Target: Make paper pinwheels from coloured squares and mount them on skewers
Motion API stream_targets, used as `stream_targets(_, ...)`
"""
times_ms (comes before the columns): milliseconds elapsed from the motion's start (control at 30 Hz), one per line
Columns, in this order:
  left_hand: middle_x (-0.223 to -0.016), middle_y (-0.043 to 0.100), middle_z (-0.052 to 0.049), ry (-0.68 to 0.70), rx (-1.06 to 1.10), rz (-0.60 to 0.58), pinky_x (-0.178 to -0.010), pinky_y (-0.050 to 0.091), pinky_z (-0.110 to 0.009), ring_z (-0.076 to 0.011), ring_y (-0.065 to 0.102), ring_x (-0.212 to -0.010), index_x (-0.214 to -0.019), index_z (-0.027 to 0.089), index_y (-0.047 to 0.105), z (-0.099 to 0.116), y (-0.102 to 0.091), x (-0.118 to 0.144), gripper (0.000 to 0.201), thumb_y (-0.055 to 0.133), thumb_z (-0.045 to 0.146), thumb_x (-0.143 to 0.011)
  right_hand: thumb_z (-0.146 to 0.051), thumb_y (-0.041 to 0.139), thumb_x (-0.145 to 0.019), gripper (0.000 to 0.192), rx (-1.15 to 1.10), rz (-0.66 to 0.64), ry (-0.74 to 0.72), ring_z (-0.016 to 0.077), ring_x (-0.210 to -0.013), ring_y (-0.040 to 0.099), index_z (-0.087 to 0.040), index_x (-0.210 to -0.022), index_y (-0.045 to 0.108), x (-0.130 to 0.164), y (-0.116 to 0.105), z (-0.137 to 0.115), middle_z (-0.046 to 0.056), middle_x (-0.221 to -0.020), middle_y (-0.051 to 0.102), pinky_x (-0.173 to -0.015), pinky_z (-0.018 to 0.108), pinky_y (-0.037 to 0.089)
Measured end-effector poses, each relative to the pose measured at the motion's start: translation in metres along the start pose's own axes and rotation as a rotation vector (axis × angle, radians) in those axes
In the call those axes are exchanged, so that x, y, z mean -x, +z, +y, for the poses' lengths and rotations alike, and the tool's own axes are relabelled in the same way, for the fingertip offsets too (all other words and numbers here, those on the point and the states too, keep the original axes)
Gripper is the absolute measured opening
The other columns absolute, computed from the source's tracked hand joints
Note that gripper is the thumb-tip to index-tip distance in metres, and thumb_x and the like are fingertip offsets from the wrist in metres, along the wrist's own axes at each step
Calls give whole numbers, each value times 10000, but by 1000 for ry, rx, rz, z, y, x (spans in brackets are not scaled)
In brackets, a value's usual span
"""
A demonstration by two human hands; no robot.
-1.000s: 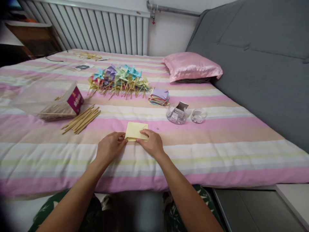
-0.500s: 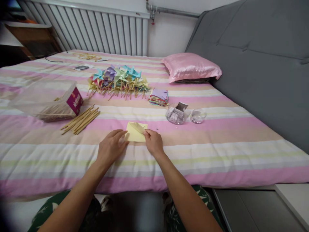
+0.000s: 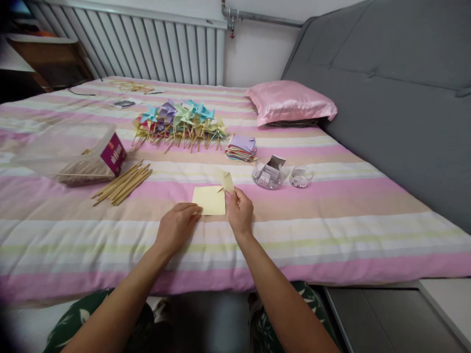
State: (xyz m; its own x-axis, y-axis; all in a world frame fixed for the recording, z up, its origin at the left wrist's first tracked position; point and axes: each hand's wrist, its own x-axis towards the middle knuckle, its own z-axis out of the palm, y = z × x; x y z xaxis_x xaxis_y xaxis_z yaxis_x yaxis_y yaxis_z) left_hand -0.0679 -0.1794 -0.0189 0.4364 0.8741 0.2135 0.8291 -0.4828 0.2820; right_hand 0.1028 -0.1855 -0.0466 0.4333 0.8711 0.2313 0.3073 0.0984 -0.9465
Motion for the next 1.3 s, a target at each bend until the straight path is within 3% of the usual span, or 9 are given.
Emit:
stream_targets(100,-1047,671,-51,-23,-6,15,-831,445,-308,-203,570,-1023,-873,233,672,2,2,-1,226,446,229,-862,-445,441,-838,347,-211,104,16,141,-753,608,-169,-962,611,-1,-1,-5,37,-916,660,-678,244,505)
stream_targets(300,-1100,654,-56,-65,11,37,-834,455,-319,-215,567,-1045,-902,229,678,3,1,-2,227,460,223,-843,-407,519,-797,293,-398,83,119,147,-819,624,-184,-966,607,0,-2,-13,59,-994,668,-643,236,516)
stream_targets(467,-1041,680,-89,-172,385,112,-834,471,-337,-227,608,-964,-946,169,683,0,-11,2,265,548,332,-786,-359,575,-758,190,-588,18,186,161,-912,611,-212,-878,587,2,-7,-18,39,-970,650,-618,221,509)
stream_targets(567,-924,711,-112,-364,833,-12,-732,498,-329,-228,645,-843,-881,127,691,1,-21,3,415,484,480,-806,-339,590,-746,146,-668,-51,193,160,-879,609,-215,-823,577,5,-11,-22,27,-933,641,-624,234,512)
stream_targets(667,-887,713,-159,-590,1292,-257,-705,503,-344,-227,665,-756,-886,81,676,4,-31,1,606,343,584,-832,-324,567,-757,117,-690,-161,197,161,-813,613,-216,-800,582,9,-14,-25,18,-882,653,-657,270,514)
stream_targets(800,-895,707,-183,-721,1616,-501,-629,511,-326,-214,665,-665,-905,70,676,5,-39,-1,759,247,686,-797,-271,510,-769,113,-713,-289,159,201,-900,613,-209,-742,600,15,-17,-31,32,-939,683,-756,327,491)
stream_targets(933,-858,713,-159,-737,1649,-513,-550,489,-264,-190,656,-641,-949,73,669,5,-40,1,637,392,626,-796,-178,452,-718,155,-667,-333,98,246,-1046,559,-195,-645,588,18,-18,-34,53,-1020,681,-848,372,440)
stream_targets(1100,-879,720,-122,-601,1639,-481,-649,484,-230,-166,645,-718,-960,86,674,8,-32,8,354,727,284,-672,-85,438,-621,216,-638,-324,48,218,-1133,477,-201,-585,617,18,-14,-31,10,-1181,601,-957,355,351)
stream_targets(1300,-881,724,-120,-643,1575,-289,-677,489,-264,-184,643,-736,-897,88,687,8,-29,8,354,778,249,-595,-135,529,-660,374,-773,-269,220,194,-1083,517,-266,-997,626,16,-13,-31,6,-1218,561,-825,295,434)
